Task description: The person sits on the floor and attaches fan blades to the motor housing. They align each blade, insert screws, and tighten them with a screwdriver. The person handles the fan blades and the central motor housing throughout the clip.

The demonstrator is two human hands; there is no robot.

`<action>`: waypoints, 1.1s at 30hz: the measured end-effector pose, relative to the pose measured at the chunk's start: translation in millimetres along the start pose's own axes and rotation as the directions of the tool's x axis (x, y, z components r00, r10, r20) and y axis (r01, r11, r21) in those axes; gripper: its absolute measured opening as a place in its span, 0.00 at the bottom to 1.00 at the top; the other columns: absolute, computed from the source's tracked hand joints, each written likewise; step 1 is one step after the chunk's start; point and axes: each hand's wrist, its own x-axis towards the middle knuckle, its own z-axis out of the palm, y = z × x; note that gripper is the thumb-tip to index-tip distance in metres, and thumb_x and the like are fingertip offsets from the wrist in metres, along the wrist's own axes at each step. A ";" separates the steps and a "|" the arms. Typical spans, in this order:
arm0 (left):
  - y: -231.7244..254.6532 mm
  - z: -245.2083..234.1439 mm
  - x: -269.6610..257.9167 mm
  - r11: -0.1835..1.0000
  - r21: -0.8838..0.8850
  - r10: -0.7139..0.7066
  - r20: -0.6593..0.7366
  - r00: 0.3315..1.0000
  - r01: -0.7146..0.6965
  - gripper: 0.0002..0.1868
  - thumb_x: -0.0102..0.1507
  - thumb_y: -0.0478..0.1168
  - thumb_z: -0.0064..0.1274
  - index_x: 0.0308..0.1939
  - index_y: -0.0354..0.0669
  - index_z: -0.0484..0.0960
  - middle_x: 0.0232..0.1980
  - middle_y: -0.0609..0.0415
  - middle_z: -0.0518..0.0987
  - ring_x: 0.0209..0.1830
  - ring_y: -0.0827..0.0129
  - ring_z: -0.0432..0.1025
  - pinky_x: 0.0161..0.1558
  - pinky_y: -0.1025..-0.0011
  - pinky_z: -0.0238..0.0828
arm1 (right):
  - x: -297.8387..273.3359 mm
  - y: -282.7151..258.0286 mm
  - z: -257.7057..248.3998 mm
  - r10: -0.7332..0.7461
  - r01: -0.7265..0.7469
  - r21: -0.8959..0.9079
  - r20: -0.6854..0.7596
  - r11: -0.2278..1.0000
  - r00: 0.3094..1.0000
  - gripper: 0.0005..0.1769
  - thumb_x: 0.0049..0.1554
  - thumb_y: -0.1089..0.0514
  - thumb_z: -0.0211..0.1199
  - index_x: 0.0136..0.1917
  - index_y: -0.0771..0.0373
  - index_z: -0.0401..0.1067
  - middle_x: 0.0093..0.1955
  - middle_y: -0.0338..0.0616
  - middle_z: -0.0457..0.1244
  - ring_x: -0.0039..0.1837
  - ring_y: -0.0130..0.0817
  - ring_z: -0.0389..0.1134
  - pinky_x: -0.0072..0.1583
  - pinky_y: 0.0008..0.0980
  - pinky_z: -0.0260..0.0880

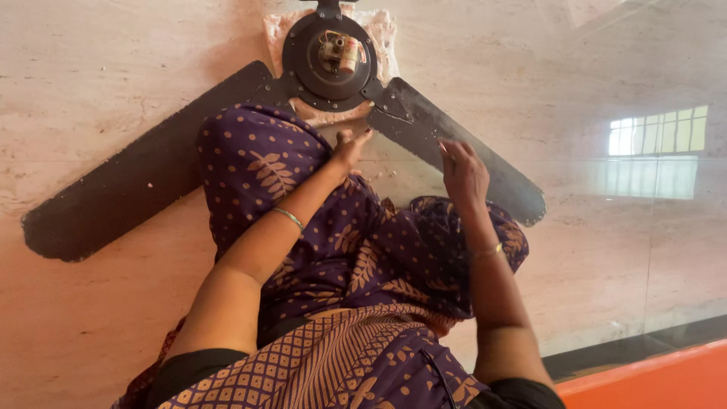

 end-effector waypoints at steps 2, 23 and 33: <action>5.9 3.5 11.3 0.999 -0.030 -0.017 0.038 0.999 0.018 0.53 0.56 0.67 0.56 0.76 0.50 0.49 0.68 0.44 0.69 0.56 0.52 0.72 0.45 0.44 0.77 | 43.3 4.5 15.6 -0.041 0.042 -0.010 0.029 0.999 0.999 0.11 0.65 0.56 0.61 0.61 0.50 0.75 0.55 0.44 0.70 0.48 0.46 0.73 0.47 0.42 0.72; -7.4 22.3 55.1 0.972 -0.231 0.014 0.219 0.976 0.038 0.42 0.63 0.59 0.54 0.73 0.47 0.54 0.52 0.49 0.80 0.40 0.60 0.78 0.36 0.60 0.76 | 246.2 68.2 234.1 -0.149 0.200 -0.273 0.197 0.941 0.969 0.06 0.60 0.60 0.58 0.46 0.56 0.76 0.50 0.42 0.68 0.54 0.46 0.72 0.49 0.47 0.73; -18.2 22.8 74.7 0.958 -0.273 0.137 0.162 0.977 -0.089 0.31 0.69 0.46 0.50 0.72 0.44 0.56 0.56 0.47 0.76 0.33 0.67 0.79 0.28 0.68 0.76 | 93.9 17.8 93.0 0.129 -0.118 0.124 -0.091 0.985 0.987 0.09 0.66 0.58 0.59 0.58 0.58 0.77 0.53 0.47 0.65 0.47 0.41 0.69 0.47 0.39 0.69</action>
